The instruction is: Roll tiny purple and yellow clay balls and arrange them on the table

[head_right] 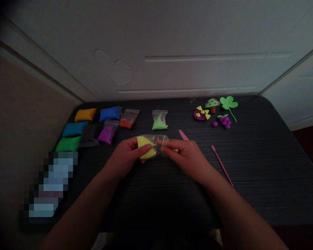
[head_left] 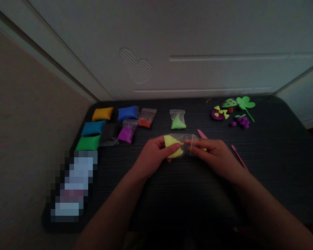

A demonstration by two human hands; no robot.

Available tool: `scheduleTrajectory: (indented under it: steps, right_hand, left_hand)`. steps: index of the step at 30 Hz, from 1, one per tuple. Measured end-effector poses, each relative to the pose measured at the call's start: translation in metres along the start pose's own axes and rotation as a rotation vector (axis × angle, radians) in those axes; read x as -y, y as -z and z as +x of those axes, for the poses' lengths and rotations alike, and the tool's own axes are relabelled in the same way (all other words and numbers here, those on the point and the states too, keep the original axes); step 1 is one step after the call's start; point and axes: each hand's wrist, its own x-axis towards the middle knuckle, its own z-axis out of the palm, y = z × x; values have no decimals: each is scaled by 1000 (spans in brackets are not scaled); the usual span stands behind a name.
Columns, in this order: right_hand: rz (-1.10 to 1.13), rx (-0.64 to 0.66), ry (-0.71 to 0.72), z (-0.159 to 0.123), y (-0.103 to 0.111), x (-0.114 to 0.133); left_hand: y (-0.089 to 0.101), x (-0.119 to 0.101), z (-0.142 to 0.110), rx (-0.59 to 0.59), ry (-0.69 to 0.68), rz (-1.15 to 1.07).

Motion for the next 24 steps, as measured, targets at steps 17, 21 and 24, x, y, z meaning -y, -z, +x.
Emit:
scheduleTrajectory:
  steps: [17,21,24]
  right_hand:
    - [6,-21,49,3,-12,0]
    - [249,-18,-55,5,-12,2]
    - [699,-49,-186,7,-13,0]
  left_hand:
    - [-1,3,-1,85,30,63]
    - [7,4,2,57,54,-19]
    - [13,3,4,17,49,-96]
